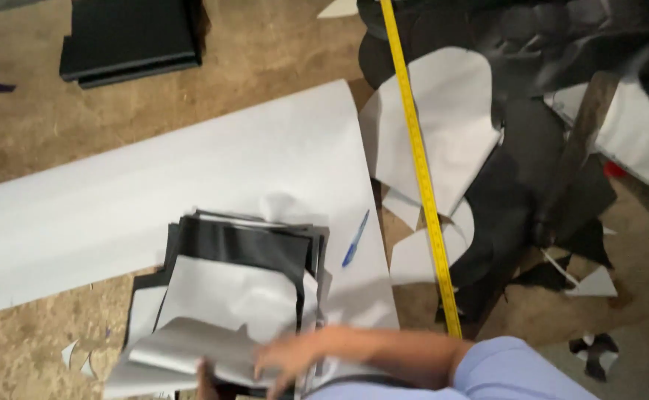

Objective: Cutting vinyl material into specific pieces and then gathering and stacking them neatly on a work table.

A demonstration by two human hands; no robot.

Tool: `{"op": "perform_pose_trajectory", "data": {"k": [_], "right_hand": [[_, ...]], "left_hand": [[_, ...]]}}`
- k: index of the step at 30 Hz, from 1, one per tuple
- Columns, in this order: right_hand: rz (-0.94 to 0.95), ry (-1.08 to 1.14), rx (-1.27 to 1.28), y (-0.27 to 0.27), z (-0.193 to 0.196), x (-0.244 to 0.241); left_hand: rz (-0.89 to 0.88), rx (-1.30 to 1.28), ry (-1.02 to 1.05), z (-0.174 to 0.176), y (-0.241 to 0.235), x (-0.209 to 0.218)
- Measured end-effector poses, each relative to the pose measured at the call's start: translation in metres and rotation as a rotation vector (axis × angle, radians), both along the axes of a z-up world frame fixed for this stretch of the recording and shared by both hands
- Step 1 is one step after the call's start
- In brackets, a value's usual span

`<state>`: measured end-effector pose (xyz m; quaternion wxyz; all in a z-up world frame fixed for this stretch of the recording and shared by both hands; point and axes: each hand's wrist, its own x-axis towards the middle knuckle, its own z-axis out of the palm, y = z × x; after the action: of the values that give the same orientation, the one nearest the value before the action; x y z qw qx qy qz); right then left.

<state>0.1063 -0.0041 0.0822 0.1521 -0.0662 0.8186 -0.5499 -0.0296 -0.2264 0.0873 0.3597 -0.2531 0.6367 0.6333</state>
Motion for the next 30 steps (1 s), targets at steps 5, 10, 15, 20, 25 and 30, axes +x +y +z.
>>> {"op": "perform_pose_trajectory", "data": {"k": [5, 10, 15, 20, 25, 30], "right_hand": [[-1.088, 0.251, -0.477, 0.204, -0.002, 0.081], [-1.894, -0.591, 1.066, 0.365, -0.041, 0.268], [-2.073, -0.579, 0.422, 0.417, -0.068, 0.304], [-2.169, 0.079, 0.092, 0.470, -0.010, 0.300], [-1.602, 0.752, 0.828, 0.484, 0.179, 0.236], [-1.427, 0.130, 1.042, 0.275, 0.313, 0.069]], "left_hand": [[-0.011, -0.010, -0.058, 0.042, 0.063, -0.007], [0.165, -0.402, -0.027, 0.007, 0.052, -0.020], [-1.083, -0.877, 0.538, -0.024, 0.001, -0.044], [0.032, -0.537, 0.036, 0.029, 0.036, -0.022], [0.188, -0.468, 0.038, 0.048, 0.064, -0.014], [-0.920, -0.811, 0.630, -0.010, 0.007, -0.031]]}}
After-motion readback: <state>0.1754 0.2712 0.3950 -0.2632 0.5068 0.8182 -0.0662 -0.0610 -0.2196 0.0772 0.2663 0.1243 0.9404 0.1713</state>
